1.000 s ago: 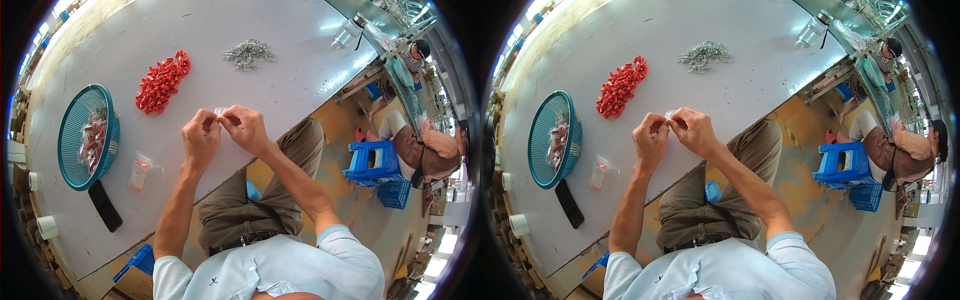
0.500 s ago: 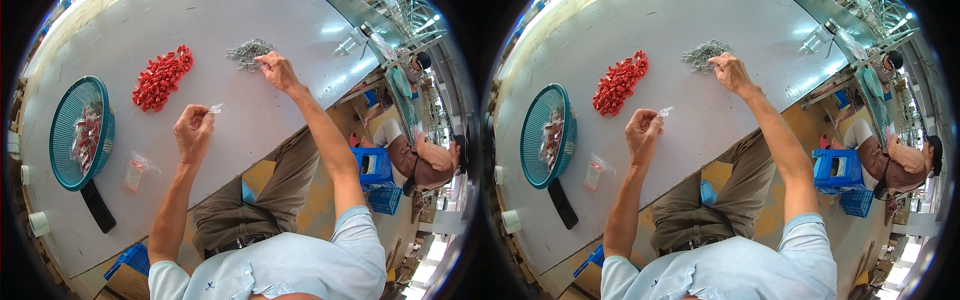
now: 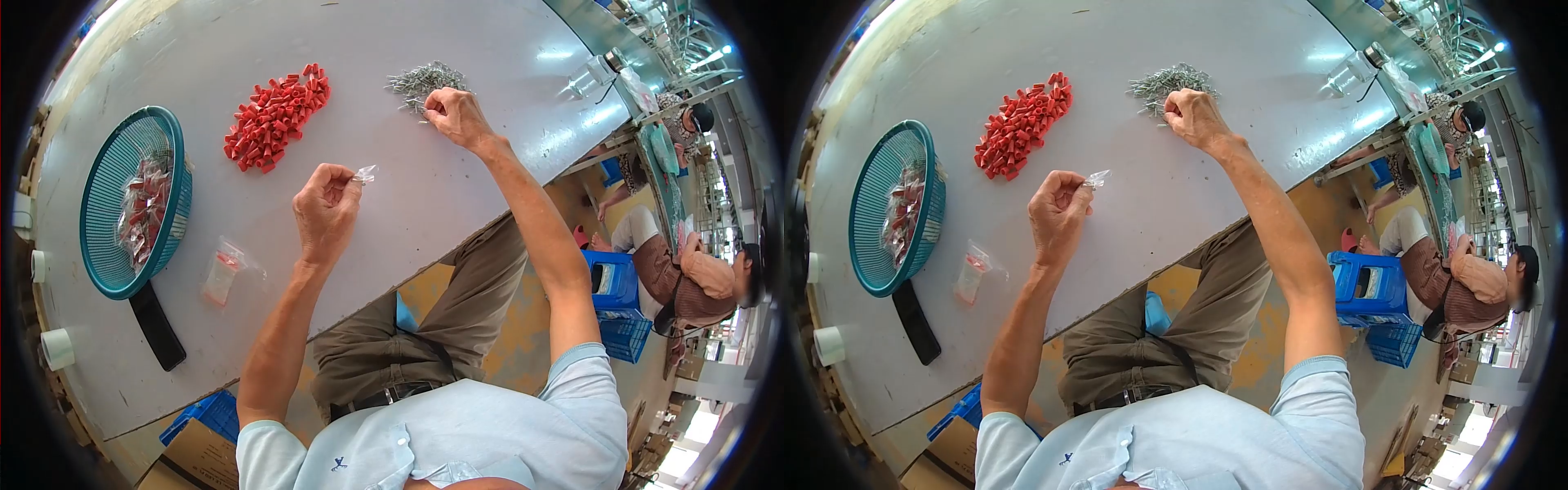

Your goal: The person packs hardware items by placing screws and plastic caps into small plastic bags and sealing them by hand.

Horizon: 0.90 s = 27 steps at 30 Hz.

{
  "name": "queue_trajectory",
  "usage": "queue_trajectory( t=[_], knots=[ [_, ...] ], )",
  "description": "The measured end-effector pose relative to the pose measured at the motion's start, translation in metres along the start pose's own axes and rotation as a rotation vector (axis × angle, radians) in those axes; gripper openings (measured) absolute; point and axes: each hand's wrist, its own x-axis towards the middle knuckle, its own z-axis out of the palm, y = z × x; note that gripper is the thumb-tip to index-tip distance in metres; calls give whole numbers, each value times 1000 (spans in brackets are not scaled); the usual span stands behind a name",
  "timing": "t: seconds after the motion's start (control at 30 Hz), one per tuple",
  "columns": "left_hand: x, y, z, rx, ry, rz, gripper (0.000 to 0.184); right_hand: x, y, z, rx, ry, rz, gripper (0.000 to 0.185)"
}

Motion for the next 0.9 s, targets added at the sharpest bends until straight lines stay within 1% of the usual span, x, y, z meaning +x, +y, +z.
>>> queue_trajectory(
  t=[0.07,0.13,0.27,0.33,0.37,0.43,0.57,0.63,0.67,0.73,0.77,0.8,0.87,0.9],
  knots=[
    [0,-3,1,7,7,46,4,-2,3,2,-16,9,-19,13],
    [1,-4,0,10,8,47,3,-4,2,2,-14,61,-58,12],
    [1,-2,0,15,17,47,3,-10,-3,0,38,88,-52,12],
    [2,-2,-1,16,18,45,3,-12,-5,-1,147,117,-3,7],
    [2,-3,-1,18,16,43,3,-12,-7,-1,148,115,-5,7],
    [2,-5,-1,23,23,47,3,-12,-9,-2,227,114,64,8],
    [3,-4,-2,14,46,52,5,-22,-26,-4,336,156,34,8],
    [3,-5,-2,27,75,55,5,-36,-50,-5,553,49,80,11],
    [4,-6,-2,32,95,67,5,-45,-64,-4,567,36,74,11],
    [2,-3,-2,36,116,54,5,-67,-88,0,815,-150,146,14],
    [2,-1,-2,25,123,50,5,-75,-94,4,861,-231,171,15],
    [2,0,-2,31,124,48,5,-82,-101,6,867,-234,171,15],
    [1,1,-2,65,113,74,5,-92,-113,9,980,-337,247,16],
    [0,2,-2,66,112,75,5,-94,-115,13,991,-358,240,18]
  ],
)
